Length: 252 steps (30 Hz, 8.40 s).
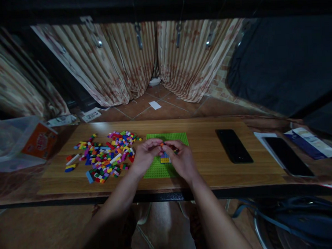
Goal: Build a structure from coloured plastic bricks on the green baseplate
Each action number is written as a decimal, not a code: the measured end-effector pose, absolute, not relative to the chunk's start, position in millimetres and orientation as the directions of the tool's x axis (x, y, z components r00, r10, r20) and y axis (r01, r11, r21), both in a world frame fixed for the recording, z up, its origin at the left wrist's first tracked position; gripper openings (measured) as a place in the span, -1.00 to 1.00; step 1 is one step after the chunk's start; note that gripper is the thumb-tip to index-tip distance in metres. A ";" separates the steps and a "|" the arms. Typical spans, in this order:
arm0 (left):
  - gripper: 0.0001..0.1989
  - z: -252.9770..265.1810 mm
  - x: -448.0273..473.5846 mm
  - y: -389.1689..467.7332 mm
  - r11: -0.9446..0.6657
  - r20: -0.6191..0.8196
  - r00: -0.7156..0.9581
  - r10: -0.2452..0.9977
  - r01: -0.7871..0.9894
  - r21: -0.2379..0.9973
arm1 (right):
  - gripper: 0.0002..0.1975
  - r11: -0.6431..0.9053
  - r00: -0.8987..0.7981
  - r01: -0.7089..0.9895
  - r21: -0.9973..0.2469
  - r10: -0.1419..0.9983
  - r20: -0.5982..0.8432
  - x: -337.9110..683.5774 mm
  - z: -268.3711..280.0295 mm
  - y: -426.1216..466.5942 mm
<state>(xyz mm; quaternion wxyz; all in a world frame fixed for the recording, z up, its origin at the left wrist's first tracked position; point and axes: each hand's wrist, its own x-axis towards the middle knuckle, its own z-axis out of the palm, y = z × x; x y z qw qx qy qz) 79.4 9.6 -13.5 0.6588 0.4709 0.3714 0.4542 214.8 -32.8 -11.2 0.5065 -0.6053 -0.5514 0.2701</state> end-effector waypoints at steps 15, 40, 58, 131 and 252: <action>-0.83 -27.7 72.3 20.8 -0.126 0.104 0.121 0.987 0.189 0.974 | -0.80 0.091 0.242 0.576 -0.812 0.930 0.275 256.6 -20.6 -32.5; -0.60 -29.8 106.9 3.3 -0.183 0.119 0.143 0.982 0.620 0.763 | -0.86 0.137 0.119 0.719 -0.681 0.942 0.315 247.7 -33.1 -23.1; -0.54 -23.3 97.4 0.1 -0.150 0.125 0.082 0.989 0.524 0.839 | -0.76 0.107 0.152 0.686 -0.720 0.946 0.286 254.5 -37.8 -27.8; -0.63 -16.0 71.3 4.9 -0.362 0.232 0.291 0.928 0.556 0.748 | -0.76 -0.215 0.421 0.368 -0.905 0.906 -0.045 261.5 -37.2 -25.0; -0.71 -9.3 29.3 24.4 -0.371 0.213 0.314 0.925 0.633 0.679 | -0.79 0.133 0.029 0.836 -0.532 0.958 0.285 249.8 -14.8 -29.3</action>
